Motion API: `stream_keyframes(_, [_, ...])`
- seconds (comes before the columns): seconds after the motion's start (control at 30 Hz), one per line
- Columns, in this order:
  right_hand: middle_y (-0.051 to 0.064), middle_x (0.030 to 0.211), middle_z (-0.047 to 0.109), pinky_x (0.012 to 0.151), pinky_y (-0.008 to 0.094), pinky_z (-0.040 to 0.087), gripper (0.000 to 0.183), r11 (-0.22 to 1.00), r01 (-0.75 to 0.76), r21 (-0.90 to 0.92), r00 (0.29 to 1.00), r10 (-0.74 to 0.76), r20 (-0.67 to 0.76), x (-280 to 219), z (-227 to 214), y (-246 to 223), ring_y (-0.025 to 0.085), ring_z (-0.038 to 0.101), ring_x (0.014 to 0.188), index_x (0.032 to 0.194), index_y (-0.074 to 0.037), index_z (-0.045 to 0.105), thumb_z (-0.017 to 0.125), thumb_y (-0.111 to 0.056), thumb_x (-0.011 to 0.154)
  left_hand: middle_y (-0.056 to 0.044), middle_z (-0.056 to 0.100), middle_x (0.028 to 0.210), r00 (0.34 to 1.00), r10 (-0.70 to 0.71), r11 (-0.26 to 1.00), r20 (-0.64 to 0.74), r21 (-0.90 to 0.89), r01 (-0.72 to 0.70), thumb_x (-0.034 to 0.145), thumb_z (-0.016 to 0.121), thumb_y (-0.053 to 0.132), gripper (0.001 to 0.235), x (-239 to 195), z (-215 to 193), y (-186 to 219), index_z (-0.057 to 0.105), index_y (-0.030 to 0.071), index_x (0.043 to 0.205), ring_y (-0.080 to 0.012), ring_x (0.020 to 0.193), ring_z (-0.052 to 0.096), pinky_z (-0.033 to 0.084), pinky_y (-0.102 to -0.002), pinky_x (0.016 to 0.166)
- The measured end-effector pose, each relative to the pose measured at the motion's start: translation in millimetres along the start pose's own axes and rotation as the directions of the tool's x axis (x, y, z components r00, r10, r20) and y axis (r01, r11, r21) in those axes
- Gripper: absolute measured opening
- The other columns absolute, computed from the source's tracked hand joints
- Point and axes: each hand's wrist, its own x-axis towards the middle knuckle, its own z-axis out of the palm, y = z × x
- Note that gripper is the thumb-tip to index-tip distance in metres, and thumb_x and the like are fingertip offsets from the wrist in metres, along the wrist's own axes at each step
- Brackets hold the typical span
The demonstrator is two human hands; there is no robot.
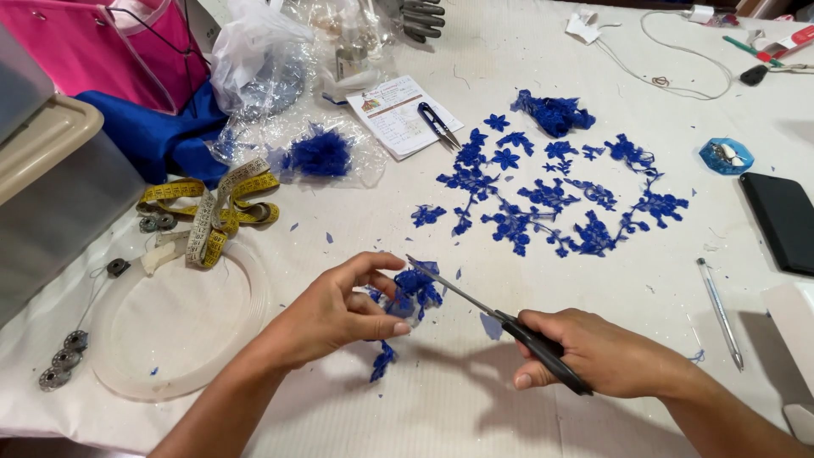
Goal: The person uses scissors to cut blue floral fabric pieces on a white table. They hold the fabric with one hand and trim it with the other, producing small cut pieces that accumulate on the table.
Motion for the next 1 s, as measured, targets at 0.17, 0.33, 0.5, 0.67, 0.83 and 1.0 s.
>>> stream_keyframes(0.17, [-0.004, 0.080, 0.063, 0.067, 0.025, 0.042, 0.046, 0.997, -0.043, -0.068, 0.999, 0.042, -0.009, -6.4, -3.9, -8.4, 0.011, 0.051, 0.069, 0.096, -0.019, 0.063, 0.079, -0.058, 0.075, -0.016, 0.074, 0.087, 1.000, -0.004, 0.997, 0.012, -0.079, 0.005, 0.078, 0.079, 0.007, 0.025, 4.7, 1.0, 13.5, 0.074, -0.001, 0.102, -0.0226, 0.067, 0.066, 0.057, -0.034, 0.063])
stream_keyframes(0.33, [-0.005, 0.074, 0.062, 0.064, 0.026, 0.041, 0.051, 0.979, 0.005, -0.204, 0.999, -0.012, -0.034, -5.8, -12.3, 0.1, 0.011, 0.049, 0.066, 0.091, -0.021, 0.059, 0.078, -0.065, 0.074, -0.021, 0.072, 0.074, 0.998, 0.010, 0.989, 0.060, -0.149, -0.001, 0.086, 0.073, 0.006, 0.016, 8.6, 2.2, 17.8, 0.078, -0.009, 0.090, -0.0257, 0.064, 0.065, 0.058, -0.037, 0.056])
stream_keyframes(0.5, [-0.005, 0.078, 0.061, 0.066, 0.026, 0.038, 0.044, 0.967, 0.001, -0.255, 1.000, 0.005, 0.023, -3.7, -32.0, 7.0, 0.011, 0.048, 0.069, 0.092, -0.022, 0.062, 0.077, -0.062, 0.079, -0.021, 0.073, 0.080, 0.990, -0.105, 0.974, 0.095, -0.190, 0.122, 0.084, 0.075, 0.007, 0.019, 7.0, 1.7, 13.2, 0.079, -0.007, 0.097, -0.0329, 0.063, 0.068, 0.058, -0.037, 0.063])
stream_keyframes(0.67, [-0.002, 0.075, 0.058, 0.064, 0.026, 0.038, 0.042, 0.986, 0.013, -0.166, 1.000, -0.010, 0.017, 1.0, -44.4, 6.0, 0.012, 0.047, 0.066, 0.088, -0.017, 0.063, 0.081, -0.054, 0.079, -0.016, 0.076, 0.087, 0.990, -0.103, 0.963, 0.096, -0.238, 0.123, 0.080, 0.078, 0.007, 0.020, 14.0, 6.3, -10.5, 0.080, -0.003, 0.097, -0.0299, 0.073, 0.070, 0.059, -0.036, 0.070])
stream_keyframes(0.83, [-0.004, 0.074, 0.063, 0.064, 0.026, 0.039, 0.044, 0.939, -0.005, -0.344, 0.999, -0.009, -0.039, -6.7, -60.9, -31.5, 0.011, 0.052, 0.067, 0.087, -0.020, 0.060, 0.081, -0.058, 0.079, -0.014, 0.075, 0.081, 0.996, -0.072, 0.961, 0.061, -0.264, 0.085, 0.082, 0.078, 0.009, 0.020, 14.0, 24.3, -6.5, 0.081, -0.003, 0.098, -0.0227, 0.070, 0.065, 0.054, -0.031, 0.070])
stream_keyframes(1.0, [-0.011, 0.087, 0.066, 0.070, 0.027, 0.040, 0.054, 0.807, -0.103, -0.581, 0.987, 0.011, -0.160, -20.1, -75.5, -77.3, 0.009, 0.057, 0.079, 0.095, -0.029, 0.060, 0.077, -0.073, 0.069, -0.018, 0.077, 0.094, 0.987, -0.092, 0.820, -0.132, -0.573, 0.000, 0.085, 0.071, -0.004, 0.016, 13.0, 60.8, 1.9, 0.075, -0.003, 0.100, -0.0283, 0.080, 0.070, 0.060, -0.036, 0.081])
